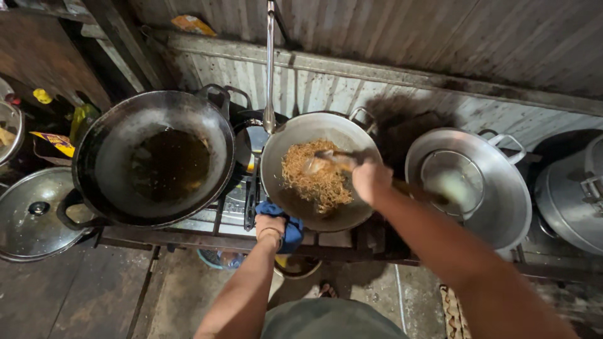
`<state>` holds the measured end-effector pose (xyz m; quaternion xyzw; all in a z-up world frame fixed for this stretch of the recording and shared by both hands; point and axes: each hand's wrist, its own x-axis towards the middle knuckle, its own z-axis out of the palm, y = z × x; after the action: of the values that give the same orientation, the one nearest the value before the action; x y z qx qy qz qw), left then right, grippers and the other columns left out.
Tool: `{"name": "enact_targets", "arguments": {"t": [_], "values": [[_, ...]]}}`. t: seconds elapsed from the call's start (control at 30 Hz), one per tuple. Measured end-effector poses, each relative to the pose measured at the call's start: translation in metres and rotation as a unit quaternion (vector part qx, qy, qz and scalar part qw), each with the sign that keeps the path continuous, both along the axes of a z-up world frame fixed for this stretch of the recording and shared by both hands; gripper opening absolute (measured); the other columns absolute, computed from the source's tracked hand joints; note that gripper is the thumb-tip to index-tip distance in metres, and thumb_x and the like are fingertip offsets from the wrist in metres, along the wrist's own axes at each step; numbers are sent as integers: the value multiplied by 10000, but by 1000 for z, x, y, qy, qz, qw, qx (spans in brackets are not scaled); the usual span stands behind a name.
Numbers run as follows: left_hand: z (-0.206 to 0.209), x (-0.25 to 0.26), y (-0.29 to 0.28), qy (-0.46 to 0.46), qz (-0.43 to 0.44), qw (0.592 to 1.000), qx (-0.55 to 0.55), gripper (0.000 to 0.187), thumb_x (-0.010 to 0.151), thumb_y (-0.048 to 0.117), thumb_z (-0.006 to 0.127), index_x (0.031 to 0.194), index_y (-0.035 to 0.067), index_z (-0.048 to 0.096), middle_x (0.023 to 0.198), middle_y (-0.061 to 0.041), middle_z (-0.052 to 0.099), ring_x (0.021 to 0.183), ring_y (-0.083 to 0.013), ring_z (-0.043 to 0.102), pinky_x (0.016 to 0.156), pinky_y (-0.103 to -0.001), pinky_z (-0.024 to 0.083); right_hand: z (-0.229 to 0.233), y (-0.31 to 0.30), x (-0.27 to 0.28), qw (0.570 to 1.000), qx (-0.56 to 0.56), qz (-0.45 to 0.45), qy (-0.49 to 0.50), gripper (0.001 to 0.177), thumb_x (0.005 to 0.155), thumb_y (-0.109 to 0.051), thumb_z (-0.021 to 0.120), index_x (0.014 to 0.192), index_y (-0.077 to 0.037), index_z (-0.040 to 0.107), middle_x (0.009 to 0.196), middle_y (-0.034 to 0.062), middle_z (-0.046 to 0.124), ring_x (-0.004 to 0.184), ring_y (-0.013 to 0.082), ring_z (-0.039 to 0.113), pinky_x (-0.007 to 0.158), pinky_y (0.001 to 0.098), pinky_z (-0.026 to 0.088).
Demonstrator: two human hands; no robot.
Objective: The person stirs noodles in a wok using a wooden spatula, then moves to a prep table to debone a cooked fish by hand, separating the meat from the bones into a metal bowl.
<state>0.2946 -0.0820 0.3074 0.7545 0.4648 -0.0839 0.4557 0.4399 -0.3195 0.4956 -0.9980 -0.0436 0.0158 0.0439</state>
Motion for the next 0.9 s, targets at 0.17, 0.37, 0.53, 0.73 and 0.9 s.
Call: {"name": "enact_targets", "arguments": {"t": [0.17,0.37,0.53,0.73,0.9], "values": [[-14,0,-6,-13,0,1000,8,703,740,274,778,1253,-145,541,1215,-332,674,1199,-396,664,1029,-407,516,6,-2,57,959,-168,188,-126,300,1055,-178,471,1230,-82,694,990,169,737,826,361,734,654,523,572],[-23,-1,-9,7,-24,1000,1,793,745,364,805,1298,-121,509,1231,-322,668,1211,-392,649,1038,-408,501,-46,-7,103,976,-148,90,128,341,925,-228,569,1180,-54,714,1166,230,653,987,406,668,742,599,565],[-28,-1,-11,-10,-59,998,30,753,754,423,797,1251,-97,574,1255,-300,663,1212,-376,652,1036,-403,508,19,-36,82,967,-165,115,155,315,976,-252,542,1100,-102,790,1102,188,766,998,368,747,854,524,583],[-32,-1,-7,-13,-63,997,37,658,746,377,783,1209,-66,631,1222,-288,690,1203,-369,666,1036,-408,515,17,11,89,983,-117,47,130,283,973,-245,549,1138,-162,764,1065,165,759,974,361,742,807,534,578],[-26,-12,-7,-36,-53,996,59,697,740,365,788,1231,-80,569,1184,-293,691,1161,-384,666,1018,-414,515,16,46,68,948,-131,218,192,277,955,-234,578,1179,-247,740,1040,119,751,966,335,733,775,541,570]]}}
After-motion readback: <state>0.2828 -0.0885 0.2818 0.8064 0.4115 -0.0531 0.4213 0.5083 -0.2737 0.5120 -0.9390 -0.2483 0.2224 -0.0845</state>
